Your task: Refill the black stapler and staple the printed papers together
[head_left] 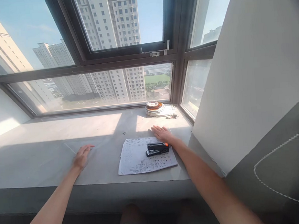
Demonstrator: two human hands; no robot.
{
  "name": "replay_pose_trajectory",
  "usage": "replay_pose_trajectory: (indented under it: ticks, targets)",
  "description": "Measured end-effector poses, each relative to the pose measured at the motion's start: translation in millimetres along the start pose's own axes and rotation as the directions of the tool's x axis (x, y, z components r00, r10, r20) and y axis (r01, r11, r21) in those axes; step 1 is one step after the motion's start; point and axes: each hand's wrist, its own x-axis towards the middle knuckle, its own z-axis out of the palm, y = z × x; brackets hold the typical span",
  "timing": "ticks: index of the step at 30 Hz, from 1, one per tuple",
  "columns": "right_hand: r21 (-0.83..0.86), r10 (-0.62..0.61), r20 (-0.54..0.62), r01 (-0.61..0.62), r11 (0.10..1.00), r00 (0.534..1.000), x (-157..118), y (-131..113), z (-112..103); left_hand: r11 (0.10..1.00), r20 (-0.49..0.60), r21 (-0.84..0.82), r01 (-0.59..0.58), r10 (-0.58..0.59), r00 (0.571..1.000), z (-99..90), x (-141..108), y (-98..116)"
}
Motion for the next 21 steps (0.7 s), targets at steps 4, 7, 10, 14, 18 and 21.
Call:
replay_pose_trajectory:
  ticks: [4, 7, 10, 14, 18, 21]
  targets:
    - [0.087, -0.074, 0.011, 0.073, 0.994, 0.997, 3.6, 9.8, 0.4, 0.992, -0.051, 0.121, -0.038, 0.045, 0.998, 18.6, -1.4, 44.6]
    - [0.17, -0.093, -0.061, 0.102, 0.98, 0.994, 6.9, 19.8, -1.1, 0.947, -0.009, 0.08, -0.311, 0.312, 0.95, 55.9, -2.5, 127.1]
    - [0.227, -0.075, -0.145, 0.107, 0.968, 0.987, 9.3, 27.7, -1.6, 0.817, 0.199, -0.114, -0.566, 0.577, 0.792, 104.1, 1.8, 215.9]
    - [0.268, -0.074, -0.209, 0.13, 0.955, 0.975, 7.9, 30.4, -3.0, 0.708, 0.317, -0.146, -0.691, 0.695, 0.645, 159.3, 12.3, 275.4]
    - [0.288, -0.058, -0.242, 0.129, 0.949, 0.968, 4.9, 28.0, -6.6, 0.699, 0.291, -0.127, -0.704, 0.705, 0.647, 181.6, 18.2, 274.1]
    - [0.3, -0.065, -0.276, 0.15, 0.942, 0.959, 6.0, 26.7, -8.0, 0.684, 0.334, -0.182, -0.706, 0.719, 0.61, 180.1, 19.3, 269.7]
